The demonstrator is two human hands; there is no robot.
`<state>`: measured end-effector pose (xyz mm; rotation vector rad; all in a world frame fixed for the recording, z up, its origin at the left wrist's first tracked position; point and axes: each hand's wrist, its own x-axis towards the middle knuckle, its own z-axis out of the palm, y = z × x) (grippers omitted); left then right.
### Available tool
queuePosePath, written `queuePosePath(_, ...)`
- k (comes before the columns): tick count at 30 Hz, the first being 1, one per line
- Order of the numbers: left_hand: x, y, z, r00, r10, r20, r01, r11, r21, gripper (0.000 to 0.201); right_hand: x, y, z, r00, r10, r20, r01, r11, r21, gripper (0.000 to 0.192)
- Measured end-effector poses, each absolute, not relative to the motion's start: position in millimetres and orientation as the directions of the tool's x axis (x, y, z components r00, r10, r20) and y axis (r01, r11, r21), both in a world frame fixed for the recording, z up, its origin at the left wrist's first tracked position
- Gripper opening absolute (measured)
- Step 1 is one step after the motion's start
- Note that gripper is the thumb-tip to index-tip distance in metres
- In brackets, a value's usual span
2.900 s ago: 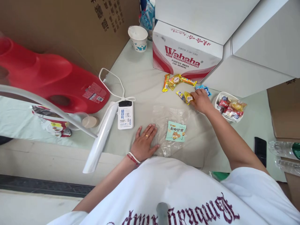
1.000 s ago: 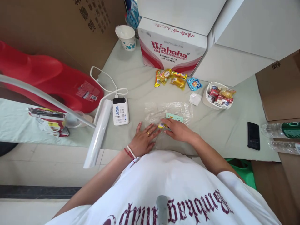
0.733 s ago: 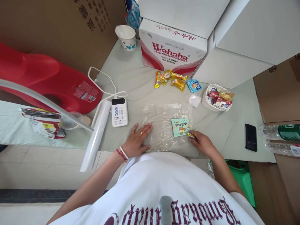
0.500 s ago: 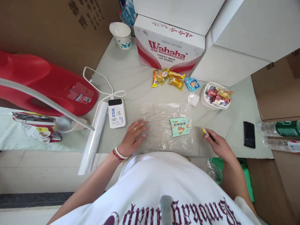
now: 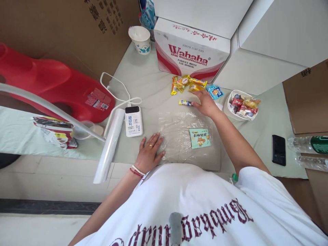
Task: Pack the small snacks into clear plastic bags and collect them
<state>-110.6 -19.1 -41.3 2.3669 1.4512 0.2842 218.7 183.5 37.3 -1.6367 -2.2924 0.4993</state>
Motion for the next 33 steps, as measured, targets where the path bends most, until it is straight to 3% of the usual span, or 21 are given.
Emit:
queuePosePath(4,-112,-23,-42,0.478,0.878,-0.021,0.808,-0.430,0.402,0.083,220,126,43,-0.455,0.881,-0.132,0.802,0.340,-0.492,0.039)
queuePosePath(6,-111,-21,-42,0.483,0.875,-0.036,0.807,-0.430,0.405,0.094,223,82,38,-0.495,0.843,-0.212,0.822,0.374,-0.430,0.051)
queuePosePath(9,-113,-17,-42,0.504,0.860,-0.076,0.802,-0.434,0.410,0.102,233,28,26,-0.408,0.872,-0.270,0.896,0.325,-0.304,0.070)
queuePosePath(12,-116,-13,-43,0.525,0.843,-0.120,0.799,-0.439,0.410,0.103,249,5,25,-0.293,0.918,-0.268,0.938,0.223,-0.264,0.058)
queuePosePath(16,-120,-10,-44,0.527,0.840,-0.131,0.796,-0.433,0.423,0.100,270,17,62,-0.257,0.935,-0.244,0.895,0.135,-0.425,0.033)
queuePosePath(19,-123,-11,-43,0.512,0.854,-0.097,0.786,-0.420,0.453,0.093,265,40,96,-0.330,0.920,-0.210,0.808,0.160,-0.567,0.040)
queuePosePath(22,-126,-12,-41,0.465,0.885,-0.034,0.788,-0.396,0.471,0.085,234,63,101,-0.538,0.796,-0.277,0.711,0.253,-0.656,0.047)
queuePosePath(24,-127,-15,-38,0.440,0.898,0.027,0.792,-0.402,0.460,0.080,207,79,86,-0.645,0.691,-0.325,0.675,0.316,-0.666,0.055)
queuePosePath(26,-128,-19,-35,0.438,0.895,0.085,0.790,-0.428,0.438,0.075,186,100,65,-0.667,0.660,-0.345,0.689,0.371,-0.622,0.063)
queuePosePath(29,-127,-27,-27,0.477,0.868,0.134,0.758,-0.484,0.437,0.071,179,147,39,-0.516,0.833,-0.201,0.786,0.367,-0.497,0.056)
queuePosePath(31,-124,-31,-21,0.523,0.837,0.158,0.711,-0.531,0.460,0.071,190,186,26,-0.294,0.956,-0.011,0.881,0.266,-0.392,0.054)
queuePosePath(33,-120,-33,-18,0.581,0.799,0.156,0.664,-0.577,0.476,0.070,207,219,17,-0.105,0.992,0.068,0.944,0.121,-0.307,0.060)
